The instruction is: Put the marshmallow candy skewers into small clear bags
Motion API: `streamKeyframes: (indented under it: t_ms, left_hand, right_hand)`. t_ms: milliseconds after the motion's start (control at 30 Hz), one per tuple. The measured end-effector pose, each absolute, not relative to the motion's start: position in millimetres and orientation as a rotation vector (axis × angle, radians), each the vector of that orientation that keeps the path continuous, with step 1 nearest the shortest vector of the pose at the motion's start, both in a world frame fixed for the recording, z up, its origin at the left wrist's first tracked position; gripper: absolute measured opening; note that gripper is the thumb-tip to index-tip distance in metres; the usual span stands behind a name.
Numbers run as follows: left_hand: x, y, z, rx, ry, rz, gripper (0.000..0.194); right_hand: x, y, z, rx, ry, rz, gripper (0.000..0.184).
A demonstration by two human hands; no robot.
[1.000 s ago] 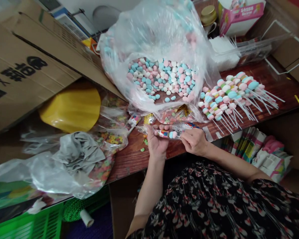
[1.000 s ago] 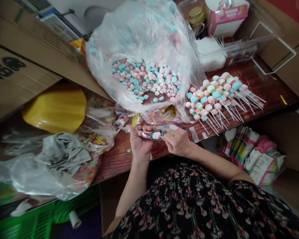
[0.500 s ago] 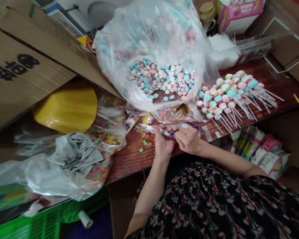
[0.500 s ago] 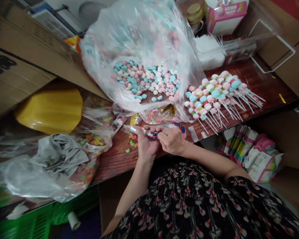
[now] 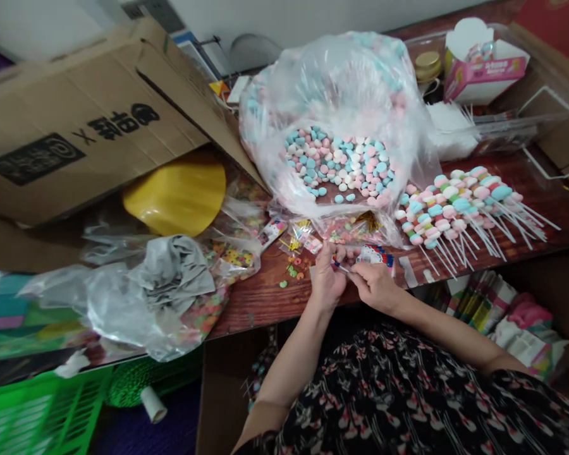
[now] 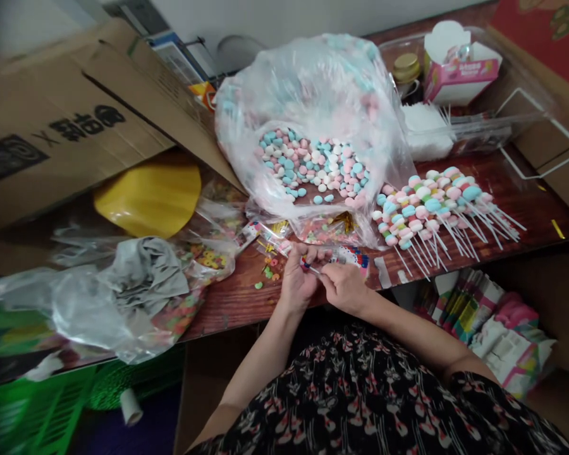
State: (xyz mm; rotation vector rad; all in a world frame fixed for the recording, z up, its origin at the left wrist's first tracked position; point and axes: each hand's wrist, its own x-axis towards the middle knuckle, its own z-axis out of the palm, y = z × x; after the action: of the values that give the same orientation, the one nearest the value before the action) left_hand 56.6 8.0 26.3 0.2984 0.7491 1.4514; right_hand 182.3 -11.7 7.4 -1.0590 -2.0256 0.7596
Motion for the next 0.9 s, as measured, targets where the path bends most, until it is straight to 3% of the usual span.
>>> streamKeyframes:
  t_ms: [133,233,367,433,567,733,900]
  left_hand:
    - [68.0,6.5,16.2,0.311,0.868,1.466,0.044]
    - [69.8,-3.6,17.3,0.469,0.986,1.376,0.041]
    - [42.4,-23.7,51.7,1.062,1.082,1.102,0.02]
    - [19.6,-24.4,77.6,1.33,1.232,1.134,0.013]
    - [-6.7,-0.9,109.2,1.58,1.368,1.333,0.036]
    - [12.1,16.5,87.9,1.597,1.15,1.239,0.005]
    - [33.2,4.2,60.4,1.13,1.099,1.466,0.015]
  right_hand:
    - [167.1,-8.0,10.4,-1.048,-1.831,0.913,0.023]
    - [166.6,5.7,16.5,-1.015,-1.817,0.844,0.019]
    - [187.1,37.4,39.7,-0.941,-2.07,0.611,0.018]
    - [200.4,54.1,59.6,-0.925,-2.244,0.48,0.016]
    - [210.0,75.0,106.7,-0.842,-2.578,0.218,0.012]
    - [188.1,74.8,145.2,-0.663,-2.829,0.06,0.011]
    - [169.9,77.2,150.9,-0.725,-2.863,0.242,0.012]
